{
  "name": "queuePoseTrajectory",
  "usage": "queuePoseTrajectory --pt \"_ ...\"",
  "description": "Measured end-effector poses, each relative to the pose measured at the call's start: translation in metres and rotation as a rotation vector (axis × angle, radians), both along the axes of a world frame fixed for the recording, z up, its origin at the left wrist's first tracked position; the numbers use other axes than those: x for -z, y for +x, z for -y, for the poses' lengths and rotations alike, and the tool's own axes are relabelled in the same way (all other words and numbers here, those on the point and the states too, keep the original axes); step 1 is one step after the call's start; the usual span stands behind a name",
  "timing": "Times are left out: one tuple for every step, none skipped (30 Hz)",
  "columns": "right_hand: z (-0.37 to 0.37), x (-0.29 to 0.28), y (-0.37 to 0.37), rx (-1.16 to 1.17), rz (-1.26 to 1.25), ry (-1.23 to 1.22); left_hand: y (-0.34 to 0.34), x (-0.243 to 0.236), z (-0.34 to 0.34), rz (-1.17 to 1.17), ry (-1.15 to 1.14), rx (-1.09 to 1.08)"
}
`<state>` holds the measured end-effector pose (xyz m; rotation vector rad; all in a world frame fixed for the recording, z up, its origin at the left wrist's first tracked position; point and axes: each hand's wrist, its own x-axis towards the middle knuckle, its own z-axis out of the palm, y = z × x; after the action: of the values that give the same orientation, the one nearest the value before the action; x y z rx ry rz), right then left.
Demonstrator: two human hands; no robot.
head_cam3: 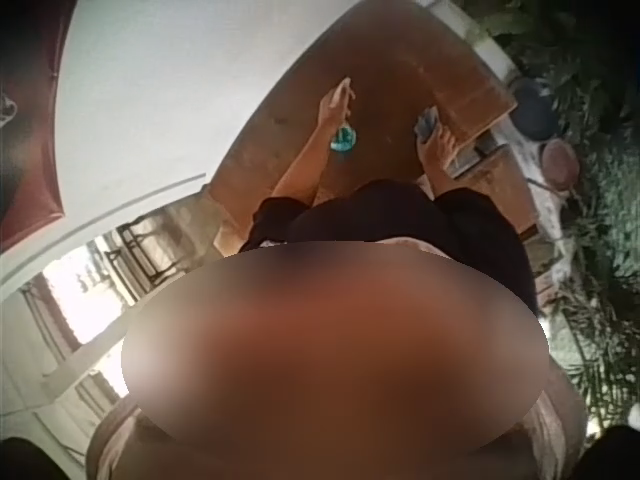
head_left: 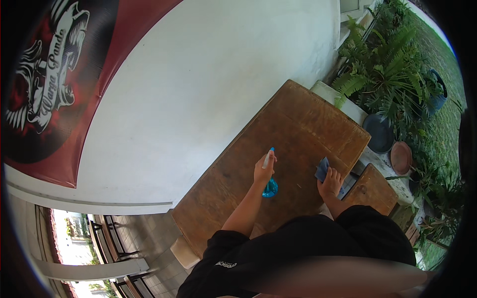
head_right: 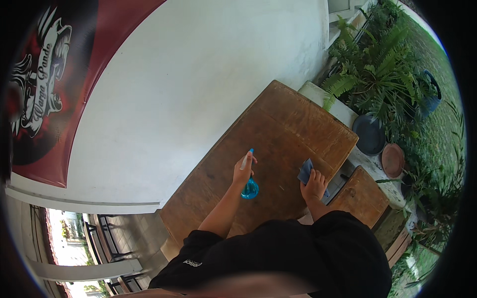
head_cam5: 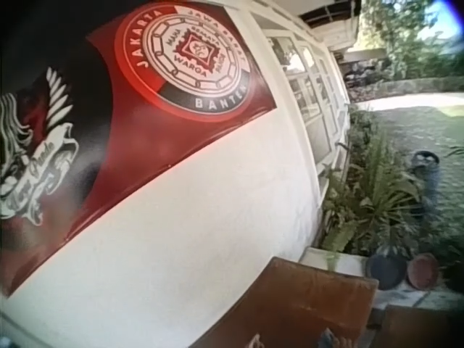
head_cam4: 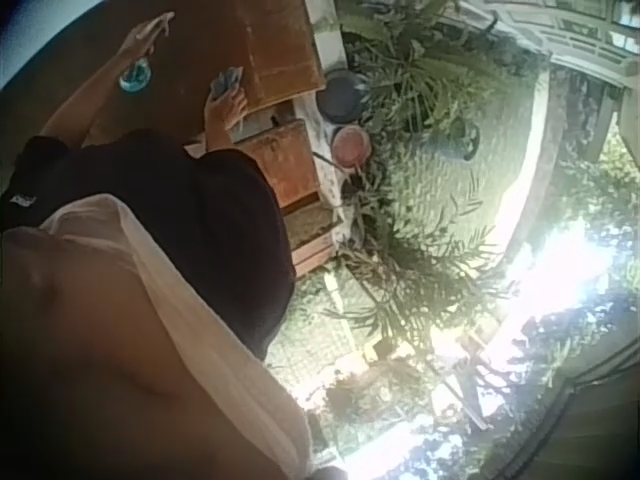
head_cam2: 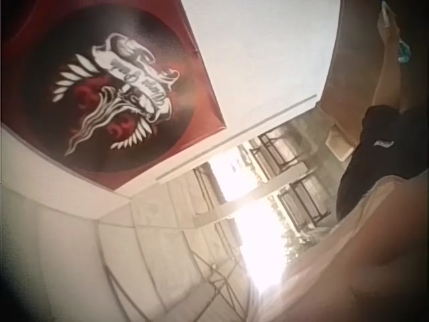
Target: Spraying and wiping down outdoor wooden benches and tables.
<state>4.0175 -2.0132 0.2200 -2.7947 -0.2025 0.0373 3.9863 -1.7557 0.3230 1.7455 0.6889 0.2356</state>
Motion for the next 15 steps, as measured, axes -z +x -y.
queuePoseTrajectory --pt "0.004 -0.001 0.000 -0.044 -0.011 0.028 0.006 0.002 0.003 0.006 -0.006 -0.009" --pt "0.012 0.002 0.000 -0.154 0.041 0.062 0.015 0.006 0.005 -0.057 -0.022 -0.031" --pt "0.021 0.007 0.003 -0.267 0.092 0.094 0.024 0.010 0.006 -0.120 -0.041 -0.054" --pt "0.031 0.010 0.016 -0.296 0.104 0.081 0.036 0.013 0.009 -0.105 -0.055 -0.081" --pt "0.043 0.012 0.025 -0.517 0.010 0.114 0.043 0.017 0.014 -0.074 -0.025 -0.112" --pt "0.058 0.013 0.039 -0.735 -0.092 0.142 0.053 0.022 0.021 -0.045 0.006 -0.143" --pt "0.063 0.006 0.059 -0.759 -0.088 0.133 0.066 0.023 0.021 0.013 -0.024 -0.182" --pt "0.069 -0.002 0.081 -0.880 -0.108 0.117 0.074 0.024 0.024 0.019 -0.031 -0.204" --pt "0.073 -0.008 0.102 -1.000 -0.129 0.101 0.081 0.026 0.027 -0.011 -0.035 -0.281" --pt "0.076 -0.013 0.126 -1.013 -0.122 0.086 0.096 0.025 0.031 -0.035 -0.043 -0.349" --pt "0.075 -0.018 0.149 -0.857 -0.042 0.112 0.102 0.031 0.029 -0.022 -0.047 -0.377" --pt "0.073 -0.022 0.171 -0.701 0.036 0.141 0.106 0.037 0.025 -0.027 0.006 -0.386" --pt "0.072 -0.027 0.195 -0.723 0.042 0.137 0.111 0.044 0.023 -0.037 0.059 -0.387" --pt "0.072 -0.031 0.219 -0.630 0.120 0.149 0.117 0.044 0.024 -0.034 0.056 -0.404" --pt "0.070 -0.034 0.237 -0.538 0.196 0.163 0.123 0.045 0.023 -0.051 0.110 -0.416"
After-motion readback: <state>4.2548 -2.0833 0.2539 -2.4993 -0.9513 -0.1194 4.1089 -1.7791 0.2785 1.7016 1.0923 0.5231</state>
